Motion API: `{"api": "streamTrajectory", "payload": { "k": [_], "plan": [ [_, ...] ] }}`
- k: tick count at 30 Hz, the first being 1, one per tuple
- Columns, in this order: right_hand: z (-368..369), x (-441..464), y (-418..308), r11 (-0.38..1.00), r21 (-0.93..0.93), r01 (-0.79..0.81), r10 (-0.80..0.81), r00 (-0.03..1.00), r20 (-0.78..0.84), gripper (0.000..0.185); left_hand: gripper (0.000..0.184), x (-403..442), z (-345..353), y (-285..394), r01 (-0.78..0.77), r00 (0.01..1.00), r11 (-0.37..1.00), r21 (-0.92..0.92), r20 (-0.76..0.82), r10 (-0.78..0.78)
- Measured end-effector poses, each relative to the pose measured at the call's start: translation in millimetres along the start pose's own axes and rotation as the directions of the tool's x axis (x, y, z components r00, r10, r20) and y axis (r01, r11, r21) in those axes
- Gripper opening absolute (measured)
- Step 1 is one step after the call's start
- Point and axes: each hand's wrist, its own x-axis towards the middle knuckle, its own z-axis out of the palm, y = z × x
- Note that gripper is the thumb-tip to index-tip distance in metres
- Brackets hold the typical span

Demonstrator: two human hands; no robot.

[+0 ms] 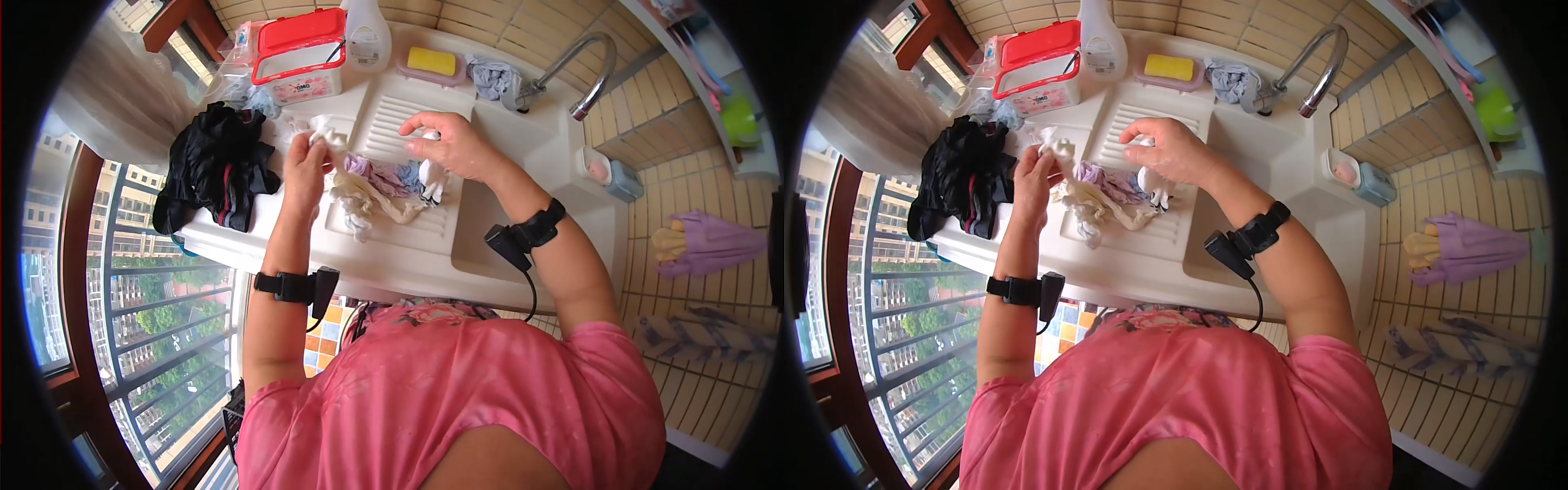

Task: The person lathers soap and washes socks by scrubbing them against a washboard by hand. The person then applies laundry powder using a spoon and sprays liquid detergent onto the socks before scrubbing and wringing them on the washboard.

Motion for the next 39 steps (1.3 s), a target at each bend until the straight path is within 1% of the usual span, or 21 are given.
{"api": "streamTrajectory", "payload": {
  "k": [4, 6, 7, 8, 9, 10, 12, 14, 17, 19, 20, 21, 22, 24, 27, 32, 34, 35, 37, 38, 39],
  "plan": [
    [-10, 5, -12, 0.995, 0.006, 0.097, -0.096, 0.988, -0.119, 0.026, 0.031, 0, -35, -19, -0.001, 0.998, 0.986, 0.166, -0.055, 0.011],
    [-22, 8, -32, 0.997, 0.007, 0.072, -0.069, 0.976, -0.209, 0.025, 0.042, -4, -42, -23, 0.008, 0.992, 0.919, 0.394, 0.112, -0.057],
    [-25, 10, -39, 0.999, 0.010, 0.048, -0.042, 0.954, -0.298, 0.025, 0.061, -6, -41, -30, -0.033, 0.982, 0.900, 0.434, 0.182, -0.052],
    [-24, 11, -41, 0.999, 0.008, 0.048, -0.044, 0.953, -0.299, 0.025, 0.061, -12, -42, -36, -0.034, 0.982, 0.901, 0.432, 0.182, -0.050],
    [-22, 12, -42, 0.998, 0.013, 0.066, -0.060, 0.957, -0.285, 0.025, 0.070, -30, -31, -25, -0.286, 0.955, 0.631, 0.721, 0.272, 0.122],
    [-19, 14, -44, 0.996, 0.019, 0.083, -0.075, 0.960, -0.269, 0.026, 0.079, -42, -20, -18, -0.461, 0.881, 0.220, 0.860, 0.412, 0.234],
    [-1, 13, -20, 0.996, 0.029, 0.083, -0.077, 0.985, -0.157, 0.024, 0.086, -42, -14, -19, -0.388, 0.920, 0.212, 0.897, 0.366, 0.139],
    [14, 11, 14, 0.914, -0.373, 0.157, -0.147, 0.988, 0.055, 0.026, 0.083, -30, -16, -31, -0.340, 0.940, 0.162, 0.926, 0.329, 0.089],
    [17, 0, 40, 0.795, -0.607, -0.016, -0.011, 0.999, -0.042, 0.028, 0.062, -30, -25, -36, -0.386, 0.922, 0.261, 0.885, 0.360, 0.144],
    [30, -17, 35, 0.819, -0.572, -0.044, 0.018, 0.999, -0.051, 0.027, 0.053, -30, -34, -35, -0.442, 0.896, 0.330, 0.834, 0.393, 0.205],
    [34, -24, 34, 0.839, -0.539, -0.068, 0.046, 0.997, -0.055, 0.026, 0.044, -31, -36, -30, -0.259, 0.951, 0.670, 0.696, 0.306, 0.049],
    [35, -25, 40, 0.840, -0.538, -0.075, 0.050, 0.997, -0.062, 0.026, 0.035, -31, -37, -27, -0.002, 0.953, 0.887, 0.461, 0.269, -0.137],
    [39, -25, 52, 0.766, -0.634, -0.104, 0.106, 0.994, -0.035, 0.026, 0.035, -28, -41, -28, -0.005, 0.951, 0.886, 0.463, 0.276, -0.139],
    [38, -19, 73, 0.682, -0.720, -0.129, 0.164, 0.986, -0.021, 0.026, 0.032, -22, -50, -31, 0.142, 0.947, 0.983, 0.120, 0.271, -0.170],
    [17, 1, 86, 0.812, -0.497, -0.307, 0.148, 0.931, -0.333, 0.036, 0.033, -30, -51, -14, 0.264, 0.933, 0.956, 0.127, 0.216, -0.287],
    [5, -8, 59, 0.828, -0.501, -0.250, 0.045, 0.921, -0.386, 0.032, 0.035, -32, -63, -28, 0.329, 0.914, 0.923, 0.199, 0.181, -0.364],
    [4, -8, 54, 0.830, -0.491, -0.265, 0.068, 0.921, -0.383, 0.032, 0.038, -31, -68, -40, 0.118, 0.950, 0.952, 0.282, 0.247, -0.191],
    [5, -8, 52, 0.830, -0.491, -0.266, 0.070, 0.922, -0.381, 0.032, 0.038, -28, -70, -45, 0.121, 0.950, 0.952, 0.282, 0.246, -0.193],
    [8, -5, 49, 0.804, -0.546, -0.234, 0.177, 0.972, -0.155, 0.033, 0.042, -23, -68, -39, -0.137, 0.923, 0.835, 0.533, 0.374, -0.087],
    [13, -4, 50, 0.805, -0.545, -0.233, 0.175, 0.972, -0.157, 0.033, 0.042, -22, -66, -36, -0.140, 0.923, 0.833, 0.535, 0.374, -0.086],
    [21, -6, 56, 0.700, -0.696, -0.160, 0.170, 0.984, -0.054, 0.032, 0.037, -27, -53, -19, -0.250, 0.924, 0.731, 0.635, 0.382, -0.016]
  ]
}}
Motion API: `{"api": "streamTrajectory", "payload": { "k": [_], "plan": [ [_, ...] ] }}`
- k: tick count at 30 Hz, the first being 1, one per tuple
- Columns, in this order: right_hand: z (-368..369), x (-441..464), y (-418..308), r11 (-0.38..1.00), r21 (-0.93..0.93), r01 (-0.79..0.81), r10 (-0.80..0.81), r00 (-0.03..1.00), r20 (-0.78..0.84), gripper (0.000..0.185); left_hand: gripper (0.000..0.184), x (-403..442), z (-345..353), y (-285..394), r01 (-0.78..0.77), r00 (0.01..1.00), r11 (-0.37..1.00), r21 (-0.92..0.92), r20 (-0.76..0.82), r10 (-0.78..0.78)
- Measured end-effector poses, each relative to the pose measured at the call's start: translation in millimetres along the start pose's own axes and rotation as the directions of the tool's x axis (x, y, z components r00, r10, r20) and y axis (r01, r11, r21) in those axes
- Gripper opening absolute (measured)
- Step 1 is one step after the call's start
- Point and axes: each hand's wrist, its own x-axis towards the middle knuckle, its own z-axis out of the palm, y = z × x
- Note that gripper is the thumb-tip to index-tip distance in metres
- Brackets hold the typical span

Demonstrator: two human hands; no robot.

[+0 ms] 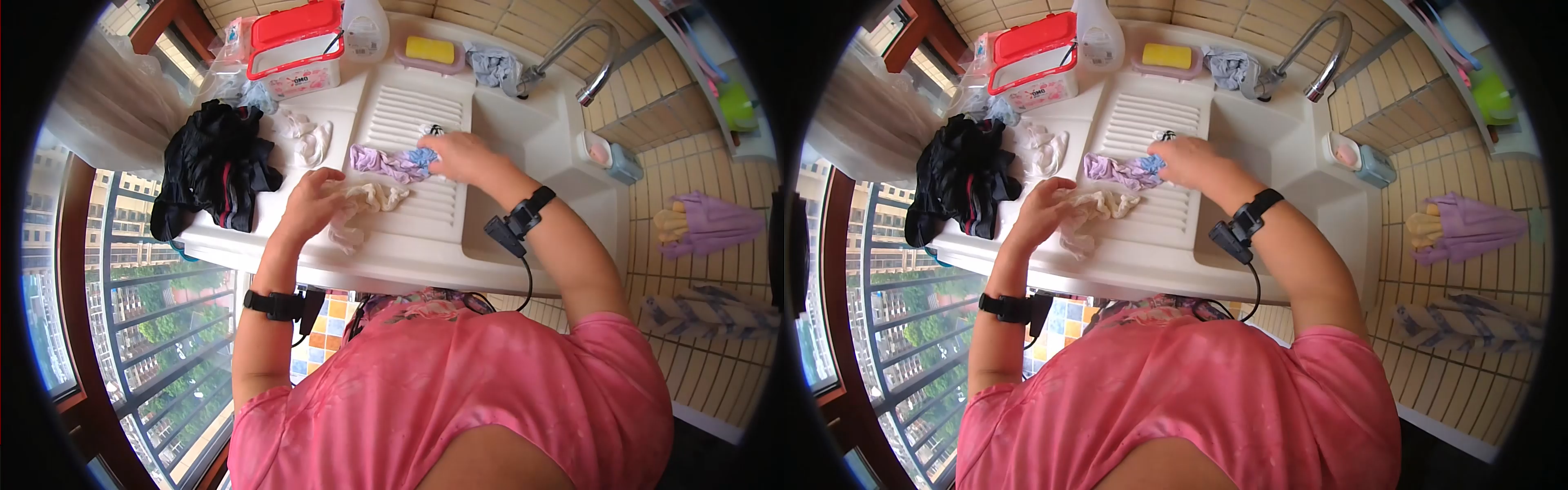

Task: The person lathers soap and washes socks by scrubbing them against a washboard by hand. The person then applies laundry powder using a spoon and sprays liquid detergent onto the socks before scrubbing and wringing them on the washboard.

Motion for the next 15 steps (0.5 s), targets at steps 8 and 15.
{"api": "streamTrajectory", "payload": {
  "k": [8, 15],
  "plan": [
    [-31, 5, 4, 0.698, 0.686, -0.207, -0.013, 0.954, 0.301, 0.020, 0.046, 17, 29, 44, -0.238, 0.949, 0.942, 0.236, -0.149, 0.277],
    [-62, -9, -5, 0.191, 0.969, -0.160, -0.219, 0.955, 0.201, 0.031, 0.025, 43, 30, 53, 0.212, 0.906, 0.650, -0.729, 0.397, 0.150]
  ]
}}
